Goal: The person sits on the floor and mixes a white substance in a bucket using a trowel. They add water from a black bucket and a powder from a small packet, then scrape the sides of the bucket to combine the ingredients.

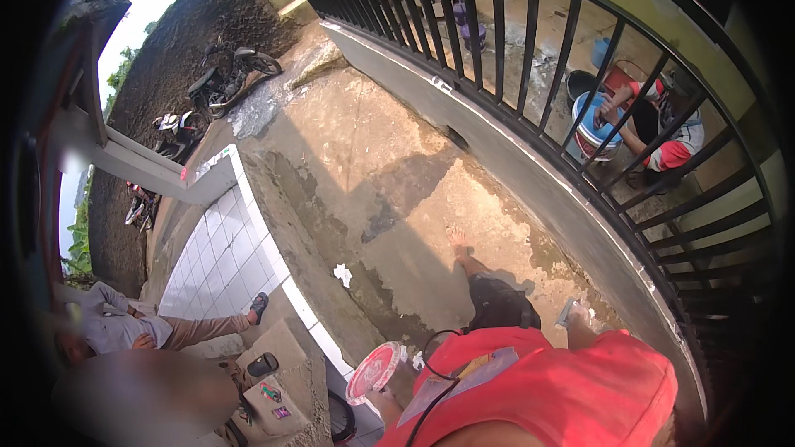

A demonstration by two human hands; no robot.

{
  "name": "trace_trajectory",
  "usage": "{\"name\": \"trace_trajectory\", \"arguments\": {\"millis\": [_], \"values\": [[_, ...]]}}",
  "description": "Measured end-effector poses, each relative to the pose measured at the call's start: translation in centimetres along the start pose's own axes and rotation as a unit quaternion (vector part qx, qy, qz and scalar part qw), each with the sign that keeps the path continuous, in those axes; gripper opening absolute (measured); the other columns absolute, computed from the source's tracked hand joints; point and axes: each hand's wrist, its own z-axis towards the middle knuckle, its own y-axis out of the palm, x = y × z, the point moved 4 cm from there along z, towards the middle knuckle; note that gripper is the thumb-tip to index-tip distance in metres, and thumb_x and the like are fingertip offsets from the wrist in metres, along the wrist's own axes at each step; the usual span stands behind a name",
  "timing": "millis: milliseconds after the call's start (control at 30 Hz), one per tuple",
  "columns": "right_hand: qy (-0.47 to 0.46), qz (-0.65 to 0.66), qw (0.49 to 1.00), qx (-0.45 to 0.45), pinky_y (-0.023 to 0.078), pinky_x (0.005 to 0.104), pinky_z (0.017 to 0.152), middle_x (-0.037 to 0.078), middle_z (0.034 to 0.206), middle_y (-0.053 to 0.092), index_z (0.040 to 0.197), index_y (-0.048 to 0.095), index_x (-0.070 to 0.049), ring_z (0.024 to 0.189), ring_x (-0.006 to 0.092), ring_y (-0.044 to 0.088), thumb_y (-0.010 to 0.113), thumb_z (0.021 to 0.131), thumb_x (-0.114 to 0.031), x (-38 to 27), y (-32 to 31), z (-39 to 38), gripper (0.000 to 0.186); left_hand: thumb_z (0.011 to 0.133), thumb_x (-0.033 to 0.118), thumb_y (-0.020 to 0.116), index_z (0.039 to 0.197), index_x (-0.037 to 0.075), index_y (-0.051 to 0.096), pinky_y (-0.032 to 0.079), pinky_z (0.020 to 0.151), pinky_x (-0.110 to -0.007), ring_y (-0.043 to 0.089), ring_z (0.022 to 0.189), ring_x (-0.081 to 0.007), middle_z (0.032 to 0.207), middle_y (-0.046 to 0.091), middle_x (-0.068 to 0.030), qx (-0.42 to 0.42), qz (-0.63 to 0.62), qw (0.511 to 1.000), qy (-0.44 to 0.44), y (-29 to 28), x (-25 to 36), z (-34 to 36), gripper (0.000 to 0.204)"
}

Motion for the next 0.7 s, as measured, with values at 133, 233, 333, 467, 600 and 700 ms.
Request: {"name": "trace_trajectory", "arguments": {"millis": [133,233,333,467,600,700], "values": [[-0.003,-0.026,1.0,-0.015,0.056,0.047,0.078,0.021,0.091,0.075,0.107,0.077,-0.003,0.089,0.0315,0.075,0.056,0.102,-0.052,-10.4,6.7,-2.2,0.053,0.099,0.019,0.049,0.136,0.007,0.058,0.048,0.061,-0.028,0.059,0.075,-0.0208,0.121,0.065,-0.0081,-0.017,-0.05,0.999,0.008,12.3,4.1,3.9,0.04],[-0.072,-0.05,0.995,-0.051,0.055,0.0471,0.078,0.022,0.091,0.074,0.107,0.077,-0.004,0.089,0.0322,0.075,0.056,0.102,-0.052,-23.2,13.0,-5.3,0.053,0.099,0.02,0.049,0.135,0.005,0.057,0.049,0.064,-0.03,0.06,0.078,-0.022,0.122,0.065,-0.0095,0.007,-0.045,0.999,0.003,20.3,4.9,4.2,0.04],[-0.202,-0.049,0.974,-0.093,0.055,0.0472,0.078,0.022,0.091,0.074,0.106,0.077,-0.004,0.089,0.033,0.074,0.056,0.103,-0.053,-39.5,20.9,-9.8,0.053,0.099,0.02,0.049,0.135,0.004,0.057,0.05,0.068,-0.032,0.06,0.082,-0.0232,0.122,0.065,-0.011,0.031,-0.041,0.999,0.012,27.7,5.9,5.5,0.04],[-0.377,-0.027,0.919,-0.108,0.054,0.0468,0.081,0.026,0.095,0.072,0.1,0.075,-0.007,0.092,0.0409,0.072,0.059,0.097,-0.042,-63.4,30.4,-18.5,0.039,0.099,0.021,0.049,0.134,0.002,0.057,0.051,0.072,-0.034,0.061,0.086,-0.0248,0.122,0.065,-0.013,0.061,-0.046,0.997,0.009,38.5,4.9,10.0,0.041],[-0.534,-0.012,0.835,-0.128,0.053,0.047,0.081,0.027,0.097,0.071,0.1,0.072,-0.003,0.096,0.0422,0.071,0.061,0.088,-0.029,-79.8,38.2,-27.6,0.03,0.099,0.021,0.049,0.133,0.0,0.056,0.052,0.076,-0.036,0.062,0.091,-0.0264,0.122,0.065,-0.015,0.081,-0.064,0.995,0.005,50.3,4.9,18.2,0.042],[-0.519,0.004,0.842,-0.146,0.053,0.0473,0.082,0.026,0.097,0.07,0.104,0.071,-0.003,0.095,0.0423,0.071,0.063,0.085,-0.028,-85.7,43.3,-29.6,0.032,0.098,0.021,0.049,0.133,-0.002,0.056,0.053,0.08,-0.038,0.063,0.094,-0.0276,0.122,0.064,-0.0164,0.077,-0.071,0.995,-0.001,59.3,6.4,24.5,0.042]]}}
